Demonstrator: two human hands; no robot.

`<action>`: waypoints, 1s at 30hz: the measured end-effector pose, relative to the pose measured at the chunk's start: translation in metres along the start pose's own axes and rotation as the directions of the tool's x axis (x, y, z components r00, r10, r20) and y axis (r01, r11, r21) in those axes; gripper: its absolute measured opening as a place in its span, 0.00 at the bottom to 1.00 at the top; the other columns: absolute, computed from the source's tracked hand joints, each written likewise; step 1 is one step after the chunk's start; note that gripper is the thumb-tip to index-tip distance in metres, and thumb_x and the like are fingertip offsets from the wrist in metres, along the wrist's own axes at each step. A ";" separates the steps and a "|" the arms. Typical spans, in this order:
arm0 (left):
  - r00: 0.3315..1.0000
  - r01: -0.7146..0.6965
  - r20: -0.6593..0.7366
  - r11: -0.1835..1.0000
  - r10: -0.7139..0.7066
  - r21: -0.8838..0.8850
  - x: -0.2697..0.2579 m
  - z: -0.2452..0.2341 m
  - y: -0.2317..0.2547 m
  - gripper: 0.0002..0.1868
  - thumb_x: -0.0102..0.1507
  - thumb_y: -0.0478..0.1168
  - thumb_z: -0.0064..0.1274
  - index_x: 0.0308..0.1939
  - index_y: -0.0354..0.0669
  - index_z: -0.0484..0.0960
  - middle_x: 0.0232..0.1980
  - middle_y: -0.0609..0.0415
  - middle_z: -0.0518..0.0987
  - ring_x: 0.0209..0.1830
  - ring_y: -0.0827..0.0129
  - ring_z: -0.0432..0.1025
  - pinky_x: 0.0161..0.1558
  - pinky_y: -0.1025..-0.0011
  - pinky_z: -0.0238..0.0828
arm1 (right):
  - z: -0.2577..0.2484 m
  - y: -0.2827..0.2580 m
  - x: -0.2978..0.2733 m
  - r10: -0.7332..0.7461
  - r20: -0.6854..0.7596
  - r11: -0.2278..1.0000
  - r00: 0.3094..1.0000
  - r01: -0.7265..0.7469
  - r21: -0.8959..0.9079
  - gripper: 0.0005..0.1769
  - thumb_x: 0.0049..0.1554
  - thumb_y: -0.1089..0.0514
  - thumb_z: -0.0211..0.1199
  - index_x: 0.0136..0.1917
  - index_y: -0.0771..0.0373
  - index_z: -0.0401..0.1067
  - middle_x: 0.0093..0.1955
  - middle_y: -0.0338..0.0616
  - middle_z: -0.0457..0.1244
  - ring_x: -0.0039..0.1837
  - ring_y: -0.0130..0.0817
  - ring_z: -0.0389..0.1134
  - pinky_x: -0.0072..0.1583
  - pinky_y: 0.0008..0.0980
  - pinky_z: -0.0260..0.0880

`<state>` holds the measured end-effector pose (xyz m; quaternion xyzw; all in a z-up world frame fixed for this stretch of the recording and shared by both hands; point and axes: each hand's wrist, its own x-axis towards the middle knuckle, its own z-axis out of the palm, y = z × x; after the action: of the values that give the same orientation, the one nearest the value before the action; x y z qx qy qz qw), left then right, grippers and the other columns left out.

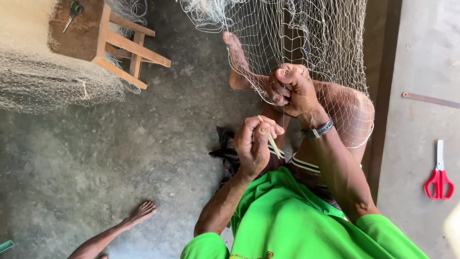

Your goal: Weaving and knotting a fishing net using a wooden shuttle

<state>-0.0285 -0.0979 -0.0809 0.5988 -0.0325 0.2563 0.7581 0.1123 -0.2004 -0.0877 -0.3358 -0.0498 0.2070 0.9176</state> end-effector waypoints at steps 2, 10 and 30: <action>1.000 -0.015 0.017 0.999 0.014 0.031 0.001 0.002 0.002 0.16 0.80 0.37 0.49 0.46 0.24 0.83 0.27 0.43 0.81 0.32 0.51 0.87 0.39 0.54 0.91 | 0.004 -0.002 -0.001 0.003 -0.013 1.000 1.000 -0.003 0.002 0.23 0.66 0.63 0.62 0.32 0.55 0.57 0.23 0.35 0.44 0.25 0.25 0.51 0.26 0.22 0.50; 0.980 -0.198 0.031 0.973 0.195 0.120 0.037 -0.006 0.014 0.15 0.81 0.37 0.48 0.47 0.26 0.85 0.31 0.42 0.84 0.34 0.52 0.86 0.40 0.58 0.89 | 0.000 -0.005 -0.005 -0.043 -0.078 0.997 0.996 0.048 0.067 0.25 0.70 0.54 0.69 0.34 0.55 0.63 0.24 0.40 0.54 0.29 0.32 0.67 0.28 0.18 0.56; 0.941 -0.291 0.289 0.862 0.178 0.415 0.086 -0.032 0.048 0.16 0.78 0.32 0.49 0.62 0.36 0.90 0.41 0.47 0.83 0.40 0.58 0.81 0.46 0.61 0.83 | -0.015 0.029 -0.049 -0.229 -0.144 0.957 0.963 0.250 0.147 0.22 0.59 0.80 0.68 0.59 0.64 0.66 0.71 0.60 0.68 0.52 0.36 0.79 0.48 0.29 0.83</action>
<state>0.0178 -0.0308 -0.0168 0.7763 -0.1367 0.2733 0.5514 0.0610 -0.2102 -0.1153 -0.2630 -0.0151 0.0759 0.9617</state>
